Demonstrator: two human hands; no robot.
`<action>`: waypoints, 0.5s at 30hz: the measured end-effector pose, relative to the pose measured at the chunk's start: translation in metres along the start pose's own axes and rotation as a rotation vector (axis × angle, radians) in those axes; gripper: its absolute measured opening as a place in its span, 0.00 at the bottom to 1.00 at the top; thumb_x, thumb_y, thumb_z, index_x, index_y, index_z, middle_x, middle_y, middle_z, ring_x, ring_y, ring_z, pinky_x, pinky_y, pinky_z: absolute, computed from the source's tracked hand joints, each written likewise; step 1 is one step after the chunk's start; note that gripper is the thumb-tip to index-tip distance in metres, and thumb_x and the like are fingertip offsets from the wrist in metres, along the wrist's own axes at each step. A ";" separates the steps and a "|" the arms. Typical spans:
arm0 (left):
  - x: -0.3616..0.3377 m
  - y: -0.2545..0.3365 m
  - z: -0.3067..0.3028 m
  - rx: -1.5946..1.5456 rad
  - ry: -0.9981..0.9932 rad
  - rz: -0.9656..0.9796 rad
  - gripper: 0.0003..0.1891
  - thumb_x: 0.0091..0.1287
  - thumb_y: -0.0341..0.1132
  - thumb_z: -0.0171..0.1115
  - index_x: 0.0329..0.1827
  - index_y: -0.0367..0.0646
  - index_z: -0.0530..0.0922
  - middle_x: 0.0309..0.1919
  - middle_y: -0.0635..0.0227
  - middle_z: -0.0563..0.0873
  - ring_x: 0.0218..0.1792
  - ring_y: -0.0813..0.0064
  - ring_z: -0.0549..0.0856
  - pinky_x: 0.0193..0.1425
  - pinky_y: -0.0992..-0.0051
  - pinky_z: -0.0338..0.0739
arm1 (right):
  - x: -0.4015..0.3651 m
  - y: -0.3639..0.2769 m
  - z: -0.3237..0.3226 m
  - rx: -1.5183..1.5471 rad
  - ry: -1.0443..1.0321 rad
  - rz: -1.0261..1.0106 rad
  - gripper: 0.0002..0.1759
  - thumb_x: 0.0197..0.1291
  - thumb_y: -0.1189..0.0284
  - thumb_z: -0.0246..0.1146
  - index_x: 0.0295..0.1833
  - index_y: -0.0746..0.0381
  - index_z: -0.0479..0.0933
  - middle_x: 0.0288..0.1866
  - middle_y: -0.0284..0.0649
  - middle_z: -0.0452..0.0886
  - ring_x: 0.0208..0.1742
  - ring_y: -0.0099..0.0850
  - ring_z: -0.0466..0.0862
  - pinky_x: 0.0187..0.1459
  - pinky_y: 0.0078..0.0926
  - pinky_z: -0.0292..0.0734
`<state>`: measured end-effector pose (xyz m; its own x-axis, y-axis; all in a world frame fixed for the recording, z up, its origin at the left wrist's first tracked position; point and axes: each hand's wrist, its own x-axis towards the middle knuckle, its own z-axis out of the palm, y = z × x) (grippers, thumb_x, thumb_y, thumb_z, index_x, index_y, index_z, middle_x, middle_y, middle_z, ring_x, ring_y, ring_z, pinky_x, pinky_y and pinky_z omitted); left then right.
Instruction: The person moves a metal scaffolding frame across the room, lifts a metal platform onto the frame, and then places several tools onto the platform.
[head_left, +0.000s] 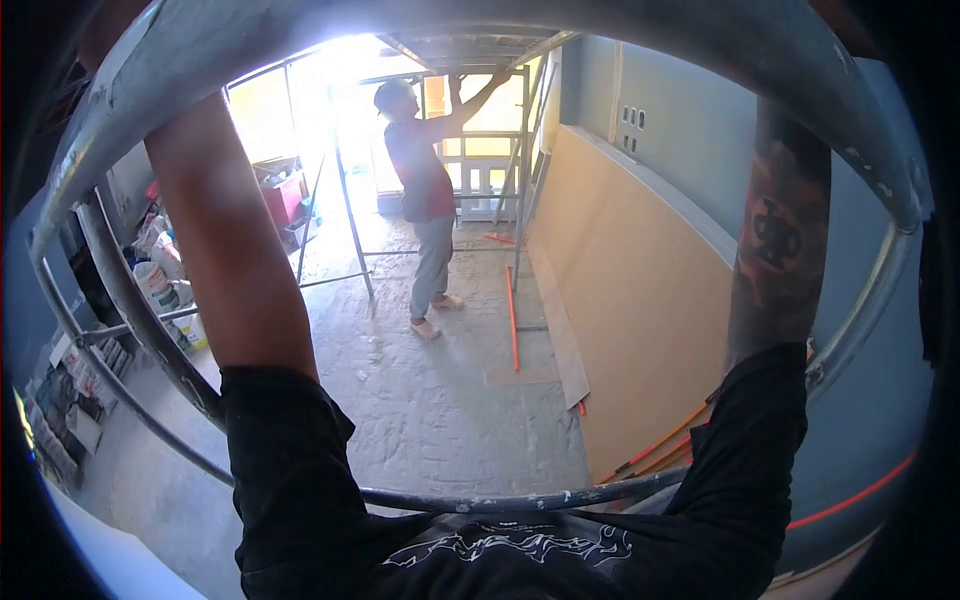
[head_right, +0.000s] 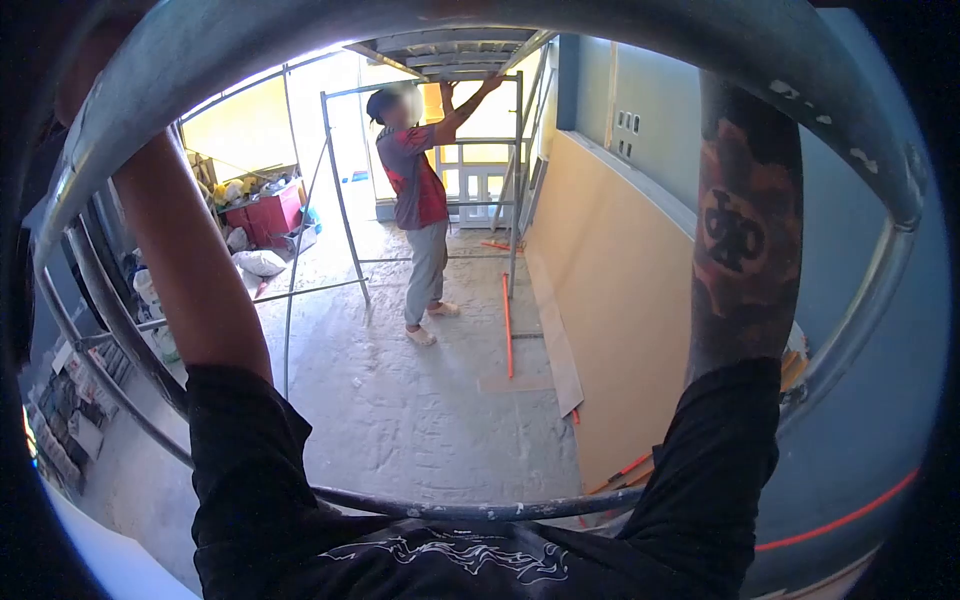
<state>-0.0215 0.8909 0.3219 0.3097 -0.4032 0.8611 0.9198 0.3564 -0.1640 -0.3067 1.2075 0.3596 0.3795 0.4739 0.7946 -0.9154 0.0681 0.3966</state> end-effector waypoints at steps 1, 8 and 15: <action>-0.002 0.000 0.003 -0.008 0.000 -0.009 0.36 0.68 0.59 0.48 0.68 0.38 0.61 0.66 0.59 0.67 0.67 0.55 0.65 0.74 0.55 0.53 | 0.000 0.001 0.000 -0.016 0.002 -0.006 0.30 0.70 0.53 0.45 0.62 0.71 0.66 0.60 0.50 0.72 0.63 0.39 0.73 0.61 0.36 0.70; -0.018 0.005 0.033 -0.112 0.025 -0.098 0.38 0.68 0.61 0.47 0.69 0.38 0.59 0.68 0.59 0.66 0.69 0.54 0.64 0.75 0.54 0.51 | -0.011 0.007 0.003 -0.197 0.057 -0.060 0.30 0.70 0.54 0.45 0.61 0.71 0.66 0.60 0.49 0.73 0.63 0.39 0.73 0.61 0.36 0.70; -0.045 -0.004 0.077 -0.272 0.071 -0.259 0.40 0.69 0.63 0.46 0.71 0.37 0.58 0.70 0.58 0.65 0.71 0.53 0.63 0.77 0.54 0.49 | -0.066 0.030 0.007 -0.601 0.152 -0.234 0.30 0.70 0.54 0.45 0.61 0.71 0.66 0.60 0.49 0.73 0.63 0.39 0.73 0.61 0.36 0.70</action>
<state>-0.0575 0.9721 0.3209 0.0656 -0.5112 0.8569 0.9972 0.0019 -0.0752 -0.3586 1.1722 0.3228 0.5946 0.5030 0.6272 -0.7431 0.6417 0.1899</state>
